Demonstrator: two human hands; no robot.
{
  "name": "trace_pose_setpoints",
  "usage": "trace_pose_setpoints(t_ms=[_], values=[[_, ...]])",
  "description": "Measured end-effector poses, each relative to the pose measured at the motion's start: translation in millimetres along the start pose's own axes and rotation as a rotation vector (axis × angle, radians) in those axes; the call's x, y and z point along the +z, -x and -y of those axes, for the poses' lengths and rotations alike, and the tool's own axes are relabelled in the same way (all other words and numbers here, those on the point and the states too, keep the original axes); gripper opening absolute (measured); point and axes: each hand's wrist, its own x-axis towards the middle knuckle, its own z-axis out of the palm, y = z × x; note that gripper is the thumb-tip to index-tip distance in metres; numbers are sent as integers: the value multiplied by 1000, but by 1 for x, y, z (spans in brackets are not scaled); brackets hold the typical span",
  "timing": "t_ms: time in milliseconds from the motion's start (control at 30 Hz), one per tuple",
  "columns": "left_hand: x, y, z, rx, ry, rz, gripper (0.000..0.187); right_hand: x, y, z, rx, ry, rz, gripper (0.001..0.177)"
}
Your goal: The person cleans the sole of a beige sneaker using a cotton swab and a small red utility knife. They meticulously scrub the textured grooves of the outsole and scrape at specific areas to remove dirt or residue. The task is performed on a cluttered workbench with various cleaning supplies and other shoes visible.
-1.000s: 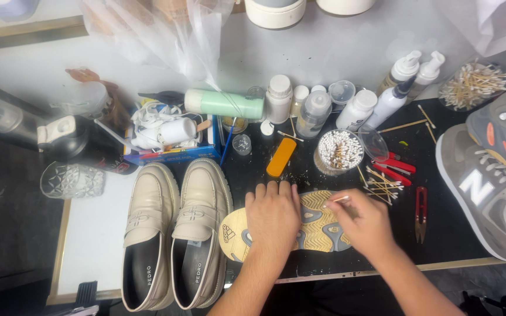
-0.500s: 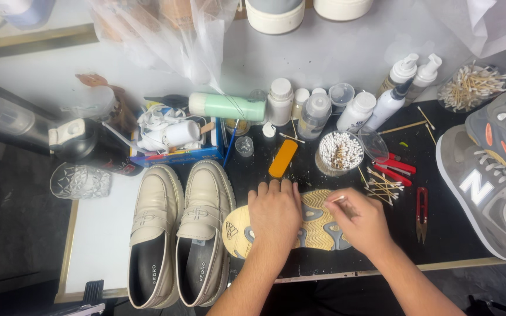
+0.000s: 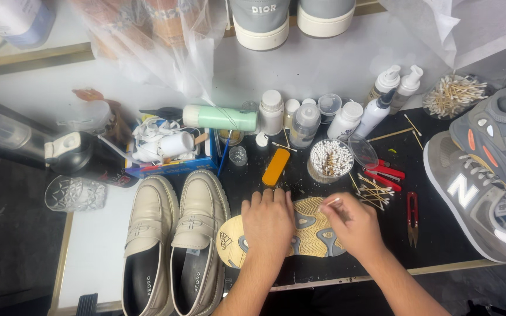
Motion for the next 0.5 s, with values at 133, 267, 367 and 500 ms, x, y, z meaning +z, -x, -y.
trace_pose_setpoints(t_ms=[133, 267, 367, 500], values=[[0, 0, 0, 17, 7, -7, 25, 3, 5, -8, 31, -49, 12, 12], [-3, 2, 0, 42, 18, -65, 24, -3, 6, -27, 43, -245, 5, 26], [-7, 3, -1, 68, 61, -36, 20, -28, 0, -51, 54, -319, -172, 45], [-13, 8, -1, 93, 151, -78, 13, -56, 1, -76, 232, -218, -305, 23]])
